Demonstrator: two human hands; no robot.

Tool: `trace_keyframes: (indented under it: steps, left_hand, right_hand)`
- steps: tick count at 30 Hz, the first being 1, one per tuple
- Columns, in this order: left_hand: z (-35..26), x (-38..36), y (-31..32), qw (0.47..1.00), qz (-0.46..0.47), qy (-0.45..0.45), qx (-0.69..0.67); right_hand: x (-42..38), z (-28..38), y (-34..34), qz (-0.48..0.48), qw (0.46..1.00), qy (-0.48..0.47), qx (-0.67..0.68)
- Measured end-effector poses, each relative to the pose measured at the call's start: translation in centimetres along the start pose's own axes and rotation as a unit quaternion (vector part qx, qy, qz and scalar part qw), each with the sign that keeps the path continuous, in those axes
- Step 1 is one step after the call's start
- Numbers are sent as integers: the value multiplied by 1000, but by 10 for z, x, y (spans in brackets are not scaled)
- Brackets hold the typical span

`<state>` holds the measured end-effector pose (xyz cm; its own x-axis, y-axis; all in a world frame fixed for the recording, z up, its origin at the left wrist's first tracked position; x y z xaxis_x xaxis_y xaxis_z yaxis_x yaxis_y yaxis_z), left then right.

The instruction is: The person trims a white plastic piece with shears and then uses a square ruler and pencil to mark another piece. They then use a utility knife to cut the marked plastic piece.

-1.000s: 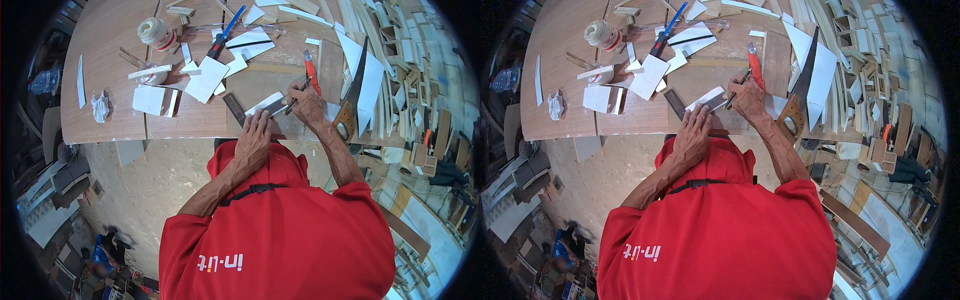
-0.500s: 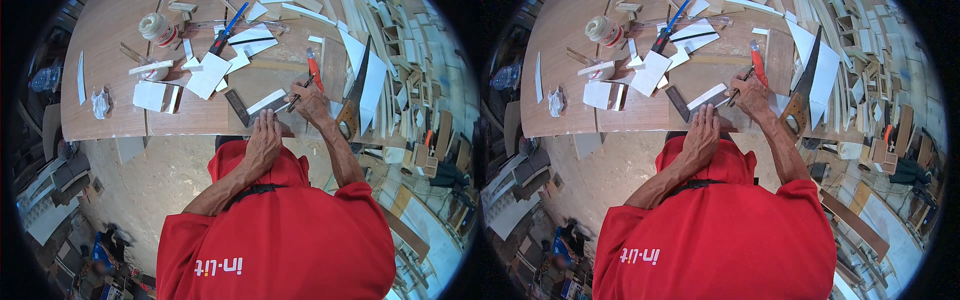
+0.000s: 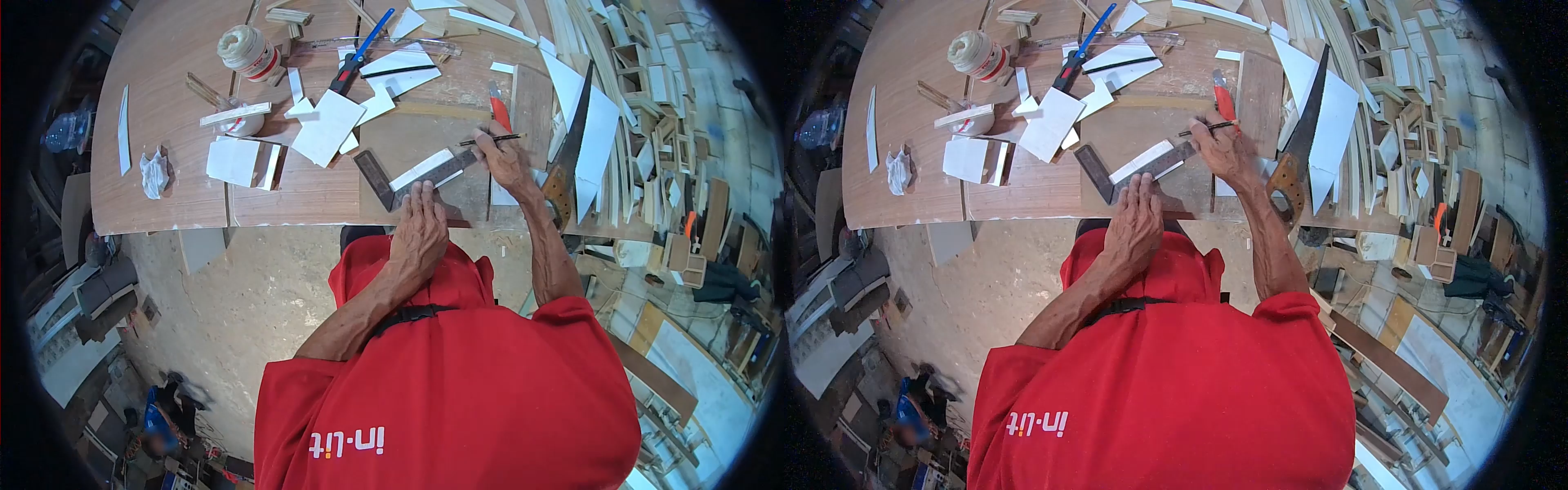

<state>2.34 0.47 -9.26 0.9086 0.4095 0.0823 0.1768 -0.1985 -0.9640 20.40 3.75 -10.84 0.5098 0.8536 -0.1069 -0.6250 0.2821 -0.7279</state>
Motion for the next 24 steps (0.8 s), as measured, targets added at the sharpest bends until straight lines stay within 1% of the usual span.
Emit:
trace_keyframes:
  steps: [1,2,4,5,7,8,10,11,13,16,22,24]
  left_hand:
    - [0,0,0,1000,3,0,2]
    - [1,0,0,1000,2,-2,2]
    - [-1,0,0,1000,2,0,7]
    - [-2,0,0,1000,1,0,7]
    - [1,-1,3,1000,25,-17,3]
    - [1,0,3,1000,25,-18,3]
    - [1,0,4,999,32,-19,5]
    - [1,0,4,999,32,-20,5]
    - [0,0,2,1000,21,-17,7]
    - [0,1,2,1000,21,-17,12]
    - [1,2,4,999,41,-26,9]
    - [0,2,3,999,35,-24,15]
  right_hand:
    - [-1,12,-2,-12,998,-61,-8]
    - [0,13,-3,-11,998,-62,-8]
    - [-1,3,-1,50,994,98,-11]
    - [0,2,-1,50,994,98,-12]
    - [0,-10,-1,45,989,137,-31]
    - [0,-12,1,46,989,137,-32]
    - [3,-3,-5,-5,995,99,2]
    - [3,-3,-5,-5,995,99,2]
    - [4,7,-5,1,994,94,49]
    - [5,13,-6,4,994,89,63]
    - [8,14,-3,33,994,93,48]
    - [10,12,0,32,994,87,60]
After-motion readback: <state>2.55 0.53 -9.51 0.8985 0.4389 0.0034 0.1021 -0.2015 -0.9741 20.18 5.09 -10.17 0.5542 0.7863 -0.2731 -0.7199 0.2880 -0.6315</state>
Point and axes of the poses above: each hand's wrist, its own x-axis towards the middle knuckle, its own y-axis out of the palm, z = x × y, the point moved 10 cm from there along x, towards the middle knuckle, and after that the axes turned 7 degrees about -z, right-handed, at the moved point
